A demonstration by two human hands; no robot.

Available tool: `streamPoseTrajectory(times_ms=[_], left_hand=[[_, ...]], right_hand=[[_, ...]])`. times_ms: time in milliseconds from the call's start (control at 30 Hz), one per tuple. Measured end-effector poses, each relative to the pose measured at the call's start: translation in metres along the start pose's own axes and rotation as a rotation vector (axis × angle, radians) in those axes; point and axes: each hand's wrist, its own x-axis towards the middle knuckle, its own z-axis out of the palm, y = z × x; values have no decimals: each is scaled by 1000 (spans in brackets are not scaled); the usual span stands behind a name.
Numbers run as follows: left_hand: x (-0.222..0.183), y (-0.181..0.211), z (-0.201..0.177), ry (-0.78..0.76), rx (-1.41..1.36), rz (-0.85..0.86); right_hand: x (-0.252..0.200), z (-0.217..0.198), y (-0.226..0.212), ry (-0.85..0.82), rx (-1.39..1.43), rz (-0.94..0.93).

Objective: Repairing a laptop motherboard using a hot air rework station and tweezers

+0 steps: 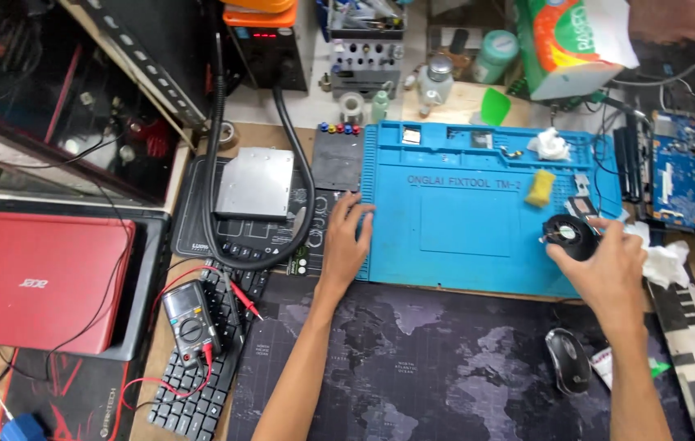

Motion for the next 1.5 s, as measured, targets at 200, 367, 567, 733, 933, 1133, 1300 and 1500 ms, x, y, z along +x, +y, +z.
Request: streamPoseTrajectory(times_ms=[200, 367, 567, 733, 933, 1133, 1300, 1500], left_hand=[[-23, 11, -31, 124, 12, 130], [-36, -4, -42, 547, 59, 66], [-35, 4, -56, 744, -84, -104], [-32, 6, -55, 696, -91, -103], [-30, 14, -54, 751, -80, -112], [-38, 5, -57, 950, -65, -171], [-37, 5, -62, 1062, -136, -218], [-30, 11, -68, 1032, -168, -272]], right_hand=[[-25, -30, -58, -50, -35, -25], [-37, 3, -111, -52, 175, -360], [-48, 24, -195, -339, 620, -300], [-52, 53, -196, -319, 974, -208], [-57, 81, -199, -463, 1153, -209], [-58, 113, -271, -666, 1063, -481], [-56, 165, -340, -40, 328, -784], [-60, 215, -359, 287, 211, -811]])
